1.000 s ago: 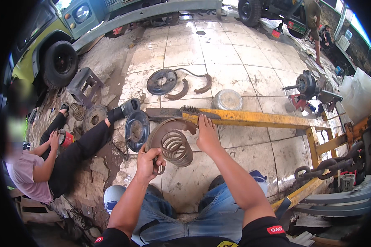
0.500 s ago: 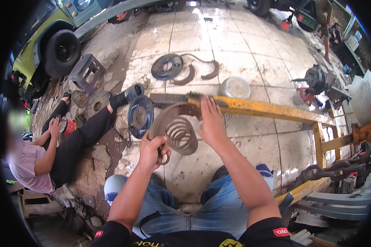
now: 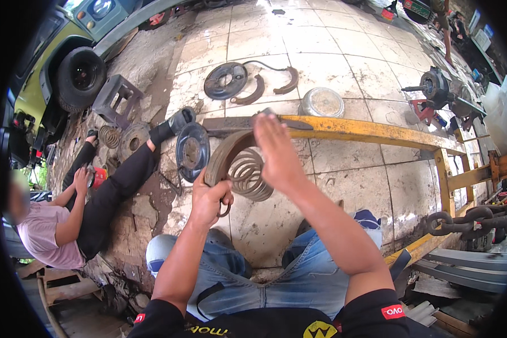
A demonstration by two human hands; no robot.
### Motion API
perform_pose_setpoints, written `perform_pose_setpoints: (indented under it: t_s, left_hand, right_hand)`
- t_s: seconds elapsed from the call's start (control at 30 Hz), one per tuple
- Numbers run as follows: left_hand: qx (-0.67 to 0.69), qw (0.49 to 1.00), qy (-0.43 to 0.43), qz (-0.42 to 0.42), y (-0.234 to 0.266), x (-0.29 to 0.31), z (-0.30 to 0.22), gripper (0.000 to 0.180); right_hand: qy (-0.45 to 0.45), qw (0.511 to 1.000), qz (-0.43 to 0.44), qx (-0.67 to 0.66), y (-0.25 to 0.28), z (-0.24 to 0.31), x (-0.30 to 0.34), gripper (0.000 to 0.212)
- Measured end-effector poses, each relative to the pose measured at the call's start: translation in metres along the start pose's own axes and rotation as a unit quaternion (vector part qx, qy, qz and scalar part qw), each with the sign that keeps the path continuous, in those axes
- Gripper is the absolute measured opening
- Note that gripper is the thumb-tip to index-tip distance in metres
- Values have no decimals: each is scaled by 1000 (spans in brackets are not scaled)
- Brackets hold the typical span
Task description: The person sits on the floor and uses a wire brush to scrub a curved metal spring component. They repeatedly rotate the part and brush its surfaces to remove rust or debris.
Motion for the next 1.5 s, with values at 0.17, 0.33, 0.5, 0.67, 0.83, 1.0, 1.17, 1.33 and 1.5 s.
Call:
perform_pose_setpoints:
  t_s: [0.17,0.33,0.5,0.67,0.83,1.0,1.17,1.33,1.5]
  left_hand:
    - [-49,999,7,10,5,4,5,24]
    - [-223,964,-146,10,7,5,-6,32]
    - [-373,891,-257,11,1,-1,-16,43]
    - [-360,899,-251,2,5,3,-21,38]
    - [-348,899,-266,3,8,3,-21,38]
    - [-408,825,-390,20,8,10,-24,43]
    - [-500,722,-478,24,-2,16,-29,57]
    - [-527,646,-551,44,-10,20,-29,60]
    - [-520,626,-576,76,-16,26,-20,57]
  right_hand:
    - [91,994,45,-38,-16,18,12,74]
    - [-77,994,62,-37,2,-27,-2,72]
    - [120,990,61,-43,9,14,1,71]
    - [-85,982,166,-11,-10,-29,6,78]
    - [35,997,31,-54,3,-4,-9,79]
    - [-102,978,173,-51,-22,-27,7,75]
    - [-333,878,29,-344,-17,-63,7,72]
    - [-507,680,31,-528,-16,-47,8,65]
    - [-564,519,67,-638,4,-32,-3,47]
Point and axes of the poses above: each hand's wrist, its own x-axis away from the middle knuckle, its own y-axis out of the back of the hand, z = x × y, the point moved 4 cm from there along -x, towards the middle knuckle, and after that the axes turned 15 degrees about -z, right-handed, at the moved point
